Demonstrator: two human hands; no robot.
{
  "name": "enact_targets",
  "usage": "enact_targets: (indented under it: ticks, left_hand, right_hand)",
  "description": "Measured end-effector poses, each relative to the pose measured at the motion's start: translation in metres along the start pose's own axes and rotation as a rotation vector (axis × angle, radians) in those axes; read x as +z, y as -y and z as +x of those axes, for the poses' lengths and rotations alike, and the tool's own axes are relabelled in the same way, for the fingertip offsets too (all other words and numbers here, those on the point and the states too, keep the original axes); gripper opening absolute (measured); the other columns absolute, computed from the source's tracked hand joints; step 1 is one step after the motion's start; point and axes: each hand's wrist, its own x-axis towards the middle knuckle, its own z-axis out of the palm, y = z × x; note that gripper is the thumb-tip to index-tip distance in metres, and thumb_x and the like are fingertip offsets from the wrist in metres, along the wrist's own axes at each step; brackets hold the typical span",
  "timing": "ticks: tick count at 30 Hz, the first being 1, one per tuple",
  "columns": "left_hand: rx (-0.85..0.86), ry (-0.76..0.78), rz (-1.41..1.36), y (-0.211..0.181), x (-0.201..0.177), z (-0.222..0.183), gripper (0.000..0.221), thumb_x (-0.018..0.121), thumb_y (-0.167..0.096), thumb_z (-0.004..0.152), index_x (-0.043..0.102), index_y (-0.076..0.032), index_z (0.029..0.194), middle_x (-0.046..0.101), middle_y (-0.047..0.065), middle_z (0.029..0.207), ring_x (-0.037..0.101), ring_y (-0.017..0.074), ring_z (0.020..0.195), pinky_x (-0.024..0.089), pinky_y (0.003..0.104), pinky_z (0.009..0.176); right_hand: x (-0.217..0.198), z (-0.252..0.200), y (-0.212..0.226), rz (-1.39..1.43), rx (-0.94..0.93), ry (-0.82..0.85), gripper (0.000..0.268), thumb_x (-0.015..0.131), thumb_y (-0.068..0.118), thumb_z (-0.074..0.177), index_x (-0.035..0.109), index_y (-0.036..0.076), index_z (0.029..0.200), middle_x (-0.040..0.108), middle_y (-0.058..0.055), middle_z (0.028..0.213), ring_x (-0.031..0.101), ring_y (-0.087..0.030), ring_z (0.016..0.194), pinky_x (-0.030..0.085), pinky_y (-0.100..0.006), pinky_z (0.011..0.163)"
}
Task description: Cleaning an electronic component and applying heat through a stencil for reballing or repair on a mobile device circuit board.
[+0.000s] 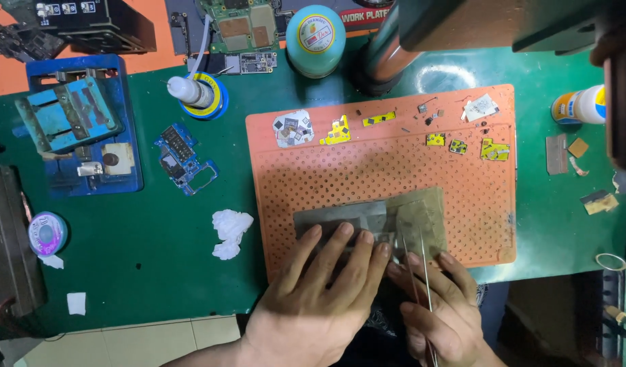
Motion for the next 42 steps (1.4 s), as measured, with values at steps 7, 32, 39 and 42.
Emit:
enact_targets:
  ticks: [7, 32, 39, 42]
  left_hand:
    - [-0.089, -0.038, 0.004, 0.000, -0.003, 0.008, 0.032, 0.051, -0.028, 0.083, 0.061, -0.011, 0.108, 0.057, -0.001, 0.101, 0.055, 0.0146, 0.093, 0.043, 0.035, 0.083]
    - [-0.026, -0.033, -0.135, -0.006, -0.001, -0.003, 0.036, 0.049, -0.023, 0.074, 0.059, -0.009, 0.106, 0.056, 0.014, 0.108, 0.054, 0.0305, 0.101, 0.039, 0.046, 0.090]
    - [-0.026, -0.006, -0.157, -0.005, 0.000, -0.006, 0.039, 0.053, -0.025, 0.075, 0.057, -0.007, 0.108, 0.055, 0.015, 0.110, 0.052, 0.0317, 0.104, 0.037, 0.050, 0.091]
    - [-0.011, -0.004, -0.166, -0.004, 0.000, -0.007, 0.041, 0.053, -0.026, 0.076, 0.055, -0.006, 0.111, 0.054, 0.016, 0.112, 0.051, 0.0325, 0.105, 0.036, 0.051, 0.091]
  right_hand:
    - [0.000, 0.003, -0.001, -0.009, -0.011, -0.006, 0.021, 0.031, 0.022, 0.086, 0.044, 0.011, 0.073, 0.061, -0.017, 0.093, 0.055, -0.032, 0.100, 0.035, -0.047, 0.092]
    - [-0.028, 0.001, 0.003, 0.563, 0.495, -0.538, 0.018, 0.048, 0.025, 0.078, 0.043, 0.009, 0.073, 0.037, -0.010, 0.058, 0.047, -0.022, 0.058, 0.049, -0.035, 0.064]
    - [-0.050, 0.013, 0.008, 0.804, 0.903, -0.549, 0.029, 0.059, 0.024, 0.079, 0.047, 0.001, 0.091, 0.059, -0.023, 0.072, 0.066, -0.027, 0.060, 0.058, -0.029, 0.061]
    - [-0.039, 0.024, -0.002, 0.835, 0.655, -0.554, 0.022, 0.059, 0.015, 0.078, 0.054, -0.002, 0.092, 0.059, -0.016, 0.080, 0.066, -0.024, 0.061, 0.061, -0.034, 0.066]
